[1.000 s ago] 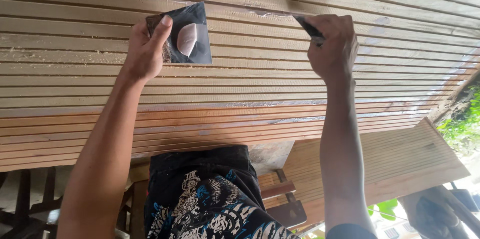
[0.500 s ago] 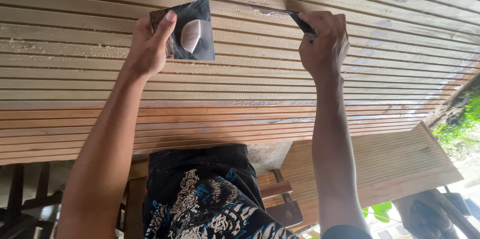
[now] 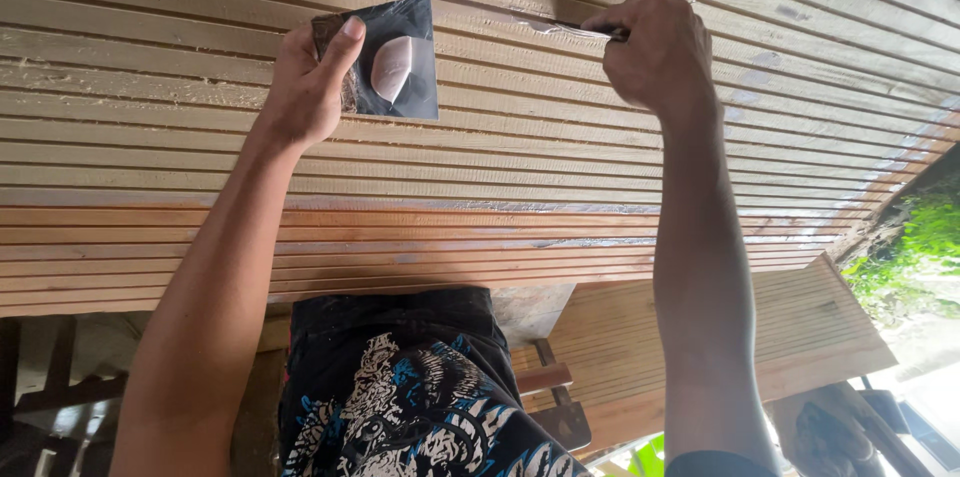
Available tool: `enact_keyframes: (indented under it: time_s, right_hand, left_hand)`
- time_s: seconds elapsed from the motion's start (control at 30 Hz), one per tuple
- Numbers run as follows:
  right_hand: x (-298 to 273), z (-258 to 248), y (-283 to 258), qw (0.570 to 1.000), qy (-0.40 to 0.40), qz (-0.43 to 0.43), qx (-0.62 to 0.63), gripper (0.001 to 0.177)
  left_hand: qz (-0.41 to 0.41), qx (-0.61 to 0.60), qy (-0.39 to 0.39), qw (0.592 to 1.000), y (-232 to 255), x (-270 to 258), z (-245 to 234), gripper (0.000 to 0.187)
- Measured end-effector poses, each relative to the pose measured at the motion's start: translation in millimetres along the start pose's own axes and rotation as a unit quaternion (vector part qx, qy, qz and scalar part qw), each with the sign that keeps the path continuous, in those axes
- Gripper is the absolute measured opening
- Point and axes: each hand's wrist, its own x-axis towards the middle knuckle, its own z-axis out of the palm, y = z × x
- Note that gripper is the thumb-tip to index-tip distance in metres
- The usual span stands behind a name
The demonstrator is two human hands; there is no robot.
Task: The person applies a pinkish filler paste into the gaps between wooden slats on a large board using a putty knife. They repeatedly scoop filler from a small metal plate and spread it along the seams, smoothing the surface as they work.
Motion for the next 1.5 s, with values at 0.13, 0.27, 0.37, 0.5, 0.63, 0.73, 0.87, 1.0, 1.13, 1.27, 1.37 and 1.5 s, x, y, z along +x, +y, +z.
enact_keyframes:
  time_s: [0.13, 0.27, 0.37, 0.5, 0.63, 0.73, 0.87, 1.0, 1.13, 1.27, 1.37, 1.5]
  right_hand:
    - [30.1, -10.2, 5.1, 0.992, -0.099, 0.061, -0.055, 0.048]
    - [40.2, -36.4, 25.1, 0.991, -0.113, -0.028, -0.064, 0.051]
    - [10.0, -54.3, 53.4, 0.995, -0.074, -0.052, -0.030, 0.043]
    - [-42.7, -40.9, 83.9, 0.997, 0.009, -0.039, 0.072, 0.036]
    - [-84.4, 6.1, 95.8, 0.977, 0.178, -0.113, 0.014, 0.031]
    - [-86.3, 37.4, 90.3, 0.950, 0.265, -0.165, 0.003, 0.041]
    - [-81.4, 71.2, 83.8, 0.938, 0.315, -0.142, 0.005, 0.054]
    - [-65.9, 74.9, 86.8, 0.935, 0.328, -0.131, -0.009, 0.055]
    - [-66.9, 76.6, 86.6, 0.933, 0.334, -0.137, -0.007, 0.054]
    - [-65.3, 81.1, 81.9, 0.931, 0.339, -0.136, -0.004, 0.055]
    - [-62.4, 87.6, 78.9, 0.929, 0.347, -0.130, -0.010, 0.054]
    - [-59.6, 97.0, 77.7, 0.932, 0.339, -0.128, -0.001, 0.056]
  left_hand:
    - [-0.002, -0.002, -0.001, 1.000, 2.0, 0.0, 0.4, 0.051]
    - [0.005, -0.012, -0.003, 1.000, 0.7, 1.7, -1.3, 0.049]
    - [0.000, -0.010, -0.004, 1.000, -1.7, -1.7, -1.6, 0.050]
    - [0.004, 0.005, -0.001, 1.000, -2.2, 1.9, -1.3, 0.051]
    - [-0.004, -0.009, 0.008, 1.000, 1.8, -0.4, -0.1, 0.047]
    - [0.017, -0.055, -0.022, 0.998, 7.8, 1.0, 1.0, 0.037]
    - [0.005, -0.046, 0.006, 0.999, 7.0, 1.2, 4.0, 0.033]
    - [0.014, -0.064, 0.020, 0.998, -0.2, 2.2, 3.0, 0.031]
    - [-0.006, -0.053, 0.032, 0.998, -6.5, 0.3, -0.6, 0.032]
    - [-0.007, -0.049, 0.031, 0.998, -8.4, -1.2, -1.9, 0.035]
    - [0.002, -0.047, 0.023, 0.999, -8.3, -1.2, -2.5, 0.036]
    - [0.012, -0.053, 0.014, 0.998, -8.6, -2.0, -2.0, 0.035]
